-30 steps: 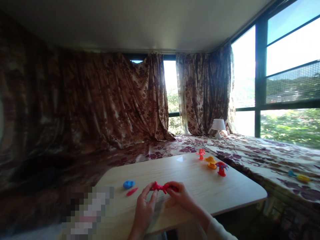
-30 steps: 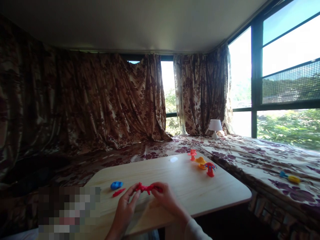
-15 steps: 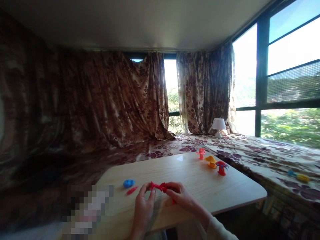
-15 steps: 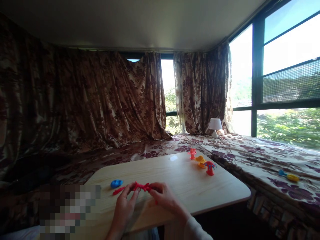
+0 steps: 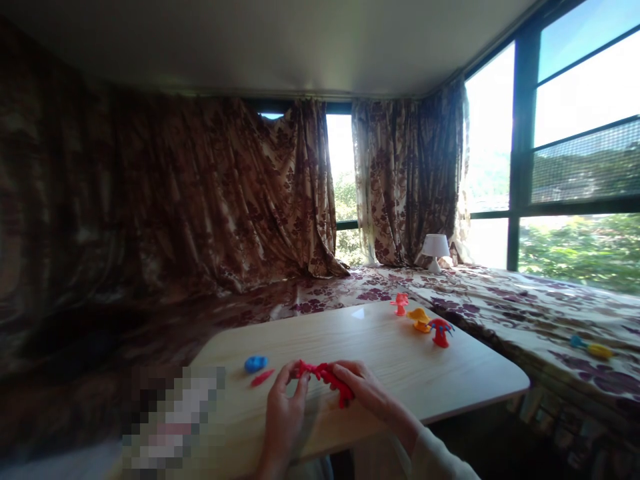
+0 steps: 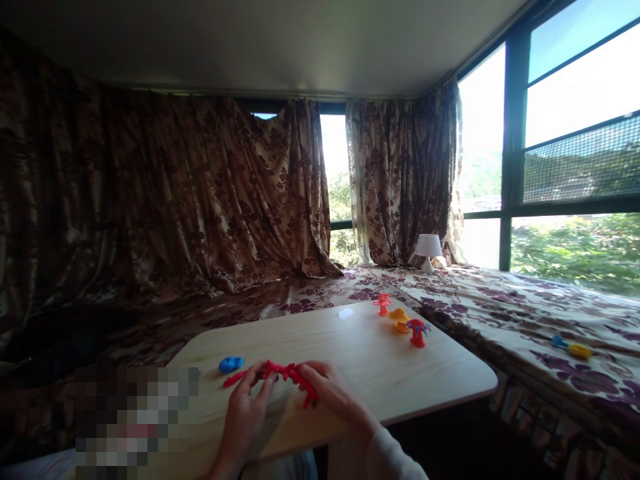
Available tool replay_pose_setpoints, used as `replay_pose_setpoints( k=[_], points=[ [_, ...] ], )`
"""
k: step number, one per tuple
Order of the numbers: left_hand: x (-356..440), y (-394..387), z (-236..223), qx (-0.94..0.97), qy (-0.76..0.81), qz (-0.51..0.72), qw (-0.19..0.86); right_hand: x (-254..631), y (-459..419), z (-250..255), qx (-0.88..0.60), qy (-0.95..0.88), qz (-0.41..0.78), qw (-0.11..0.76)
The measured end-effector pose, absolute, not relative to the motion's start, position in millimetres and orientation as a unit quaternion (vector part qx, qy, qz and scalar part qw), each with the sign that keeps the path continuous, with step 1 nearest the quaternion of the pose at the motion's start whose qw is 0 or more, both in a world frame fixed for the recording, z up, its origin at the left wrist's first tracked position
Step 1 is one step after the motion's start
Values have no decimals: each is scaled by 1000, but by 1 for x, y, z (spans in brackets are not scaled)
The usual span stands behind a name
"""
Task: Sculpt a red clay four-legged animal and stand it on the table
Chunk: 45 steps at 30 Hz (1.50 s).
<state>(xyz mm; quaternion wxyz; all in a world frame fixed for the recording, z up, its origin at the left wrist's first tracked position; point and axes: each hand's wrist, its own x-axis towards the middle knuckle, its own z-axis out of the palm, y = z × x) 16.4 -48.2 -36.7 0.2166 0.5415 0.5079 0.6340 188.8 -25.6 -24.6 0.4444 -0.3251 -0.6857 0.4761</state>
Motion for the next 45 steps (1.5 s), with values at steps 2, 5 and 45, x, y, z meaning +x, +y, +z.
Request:
replay_pose_setpoints(
  k=[2,5,45],
  points=[
    [16,-49,-37,540,508,636,213,187,-24,-27,-325,-687,475,444],
    [16,-49,-36,538,506,640,211,185,-20,-33,-330,-691,469,441],
    [14,-48,-39,537,471,647,267,185,-8,-47,-313,-727,432,433]
  ],
)
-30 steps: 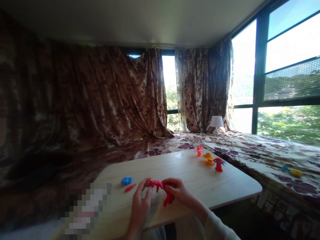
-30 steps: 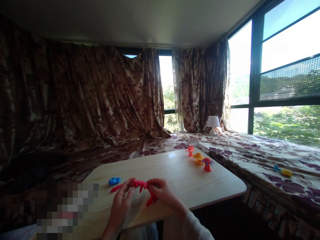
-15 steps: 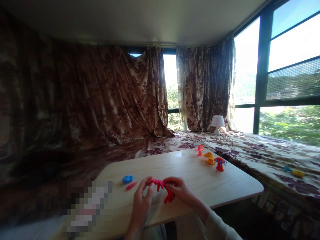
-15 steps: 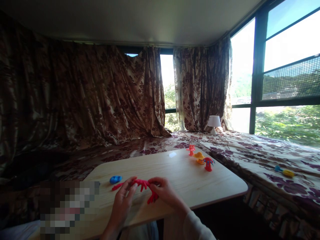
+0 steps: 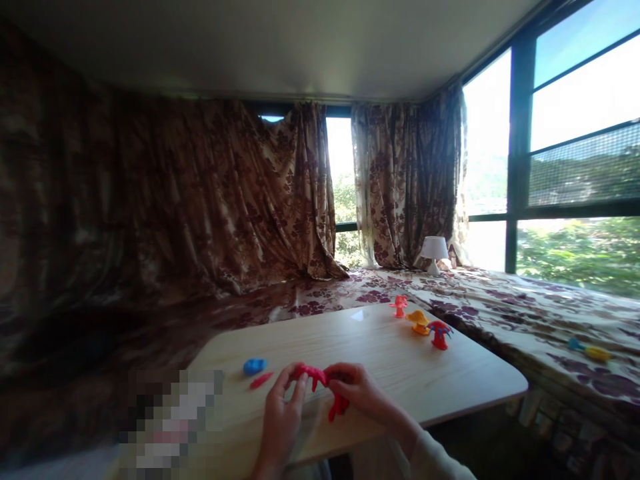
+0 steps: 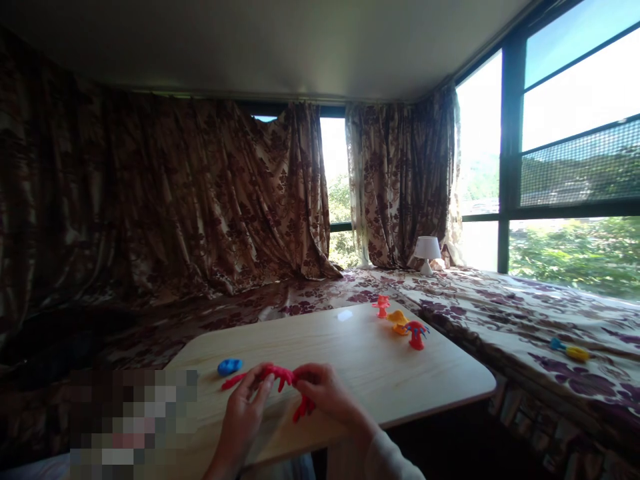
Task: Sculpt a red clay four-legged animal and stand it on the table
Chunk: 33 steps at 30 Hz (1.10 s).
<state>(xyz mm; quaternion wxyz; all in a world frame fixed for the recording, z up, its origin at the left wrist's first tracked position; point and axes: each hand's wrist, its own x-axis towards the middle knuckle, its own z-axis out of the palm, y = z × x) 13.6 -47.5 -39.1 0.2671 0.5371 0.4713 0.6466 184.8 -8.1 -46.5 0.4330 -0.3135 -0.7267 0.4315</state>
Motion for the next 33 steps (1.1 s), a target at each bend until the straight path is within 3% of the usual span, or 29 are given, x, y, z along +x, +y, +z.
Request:
replay_pose_setpoints(
  k=[21,33],
  points=[
    [11,-47,-43,527,454,638,329,189,2,-56,-345,-706,377,489],
    [9,-38,-52,557,470,622,286,190,2,-57,-341,-689,397,502]
  ],
)
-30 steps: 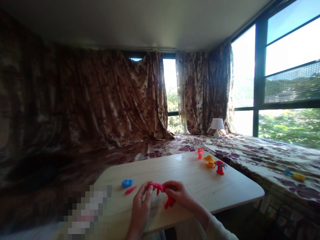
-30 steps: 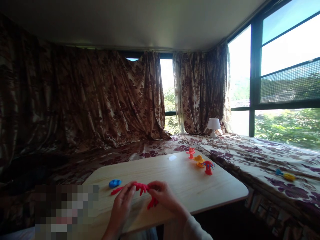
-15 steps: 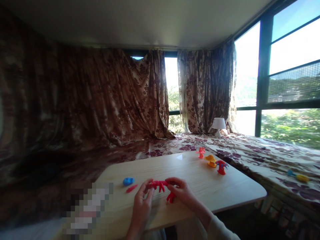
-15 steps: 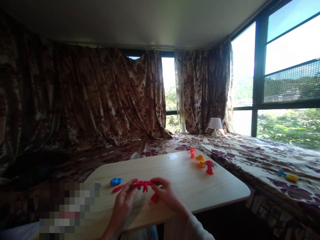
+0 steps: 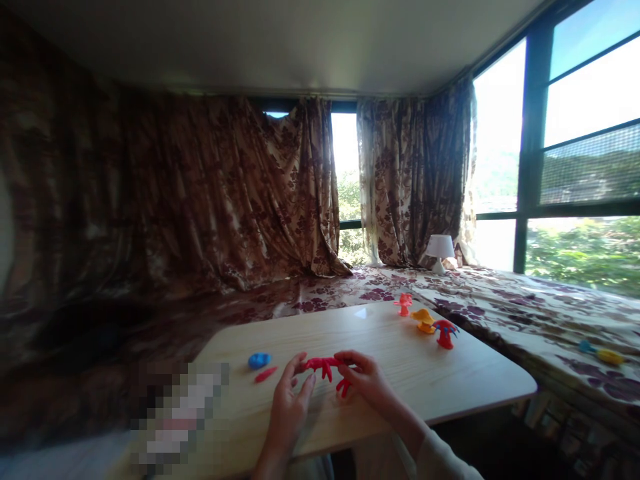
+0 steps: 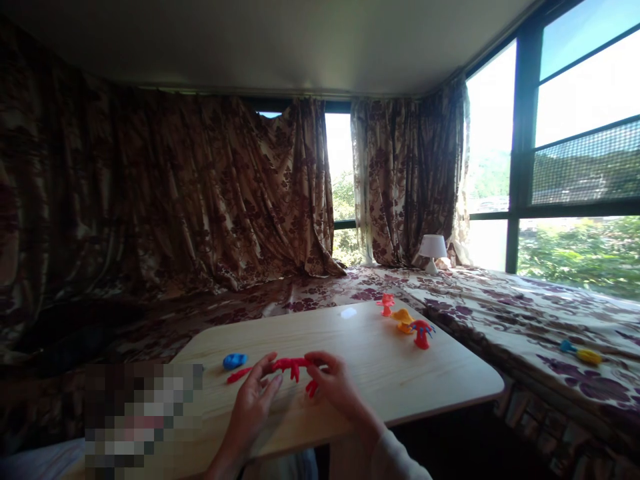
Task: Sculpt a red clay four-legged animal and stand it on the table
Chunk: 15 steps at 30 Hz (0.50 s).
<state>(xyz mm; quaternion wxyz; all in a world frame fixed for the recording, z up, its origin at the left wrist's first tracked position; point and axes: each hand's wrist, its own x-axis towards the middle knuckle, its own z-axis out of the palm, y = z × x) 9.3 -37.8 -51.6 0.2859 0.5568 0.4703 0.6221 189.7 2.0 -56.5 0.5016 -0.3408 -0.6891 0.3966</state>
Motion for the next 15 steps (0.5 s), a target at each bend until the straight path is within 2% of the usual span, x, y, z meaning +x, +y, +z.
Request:
replay_pose_setpoints(
  k=[15],
  points=[
    [14,-43,-45,557,502,606,266,192,11,-65,-333,-689,360,533]
  ],
)
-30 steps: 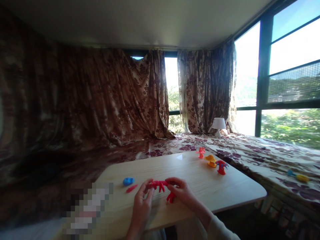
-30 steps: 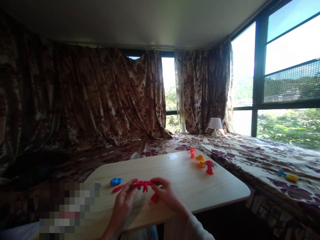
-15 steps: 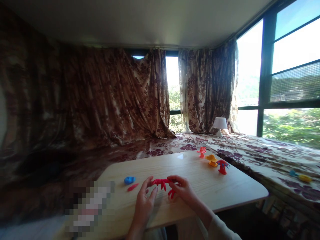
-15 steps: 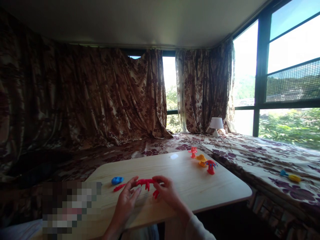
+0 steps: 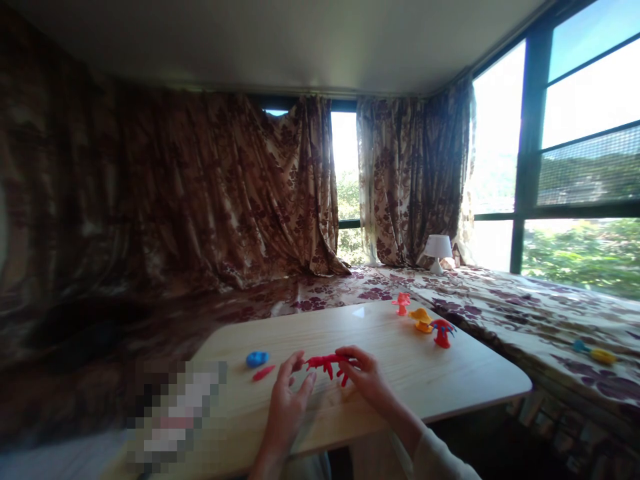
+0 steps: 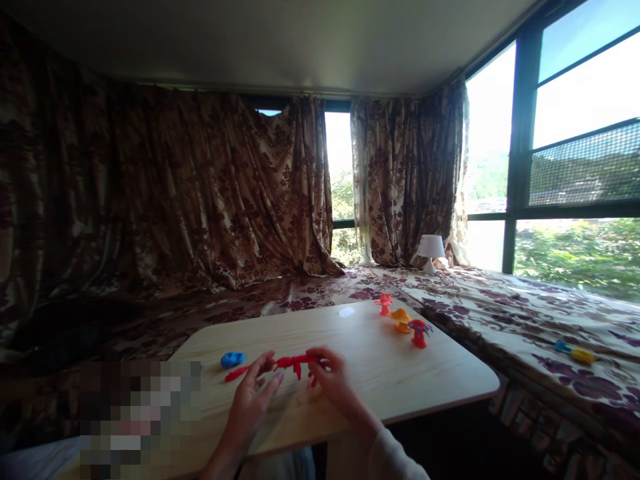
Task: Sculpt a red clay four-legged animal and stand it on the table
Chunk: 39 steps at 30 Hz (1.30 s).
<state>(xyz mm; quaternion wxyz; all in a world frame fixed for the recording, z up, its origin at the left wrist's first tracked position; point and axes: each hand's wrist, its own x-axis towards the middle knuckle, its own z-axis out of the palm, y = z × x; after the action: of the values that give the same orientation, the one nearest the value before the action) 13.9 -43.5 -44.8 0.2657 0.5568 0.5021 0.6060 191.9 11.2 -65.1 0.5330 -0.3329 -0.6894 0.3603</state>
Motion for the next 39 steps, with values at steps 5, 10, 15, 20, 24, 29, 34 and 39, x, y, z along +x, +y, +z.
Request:
replay_pose_setpoints(
  k=[5,10,15,20,24,29,34,39],
  points=[
    [13,-41,-46,557,504,603,267,192,12,-67,-324,-694,350,539],
    [13,-41,-46,558,508,599,268,192,14,-69,-317,-700,340,543],
    [14,-41,-45,557,507,601,269,191,14,-69,-310,-703,324,552],
    [14,-40,-45,552,507,605,270,191,16,-70,-313,-702,306,562],
    [13,-39,-45,548,502,611,272,192,18,-72,-318,-700,297,566],
    [11,-37,-48,539,494,616,293,191,19,-73,-321,-699,304,561],
    [10,-36,-50,544,489,615,295,191,17,-72,-322,-700,309,558],
    [11,-37,-48,549,489,617,282,191,15,-69,-320,-699,310,559]
  ],
)
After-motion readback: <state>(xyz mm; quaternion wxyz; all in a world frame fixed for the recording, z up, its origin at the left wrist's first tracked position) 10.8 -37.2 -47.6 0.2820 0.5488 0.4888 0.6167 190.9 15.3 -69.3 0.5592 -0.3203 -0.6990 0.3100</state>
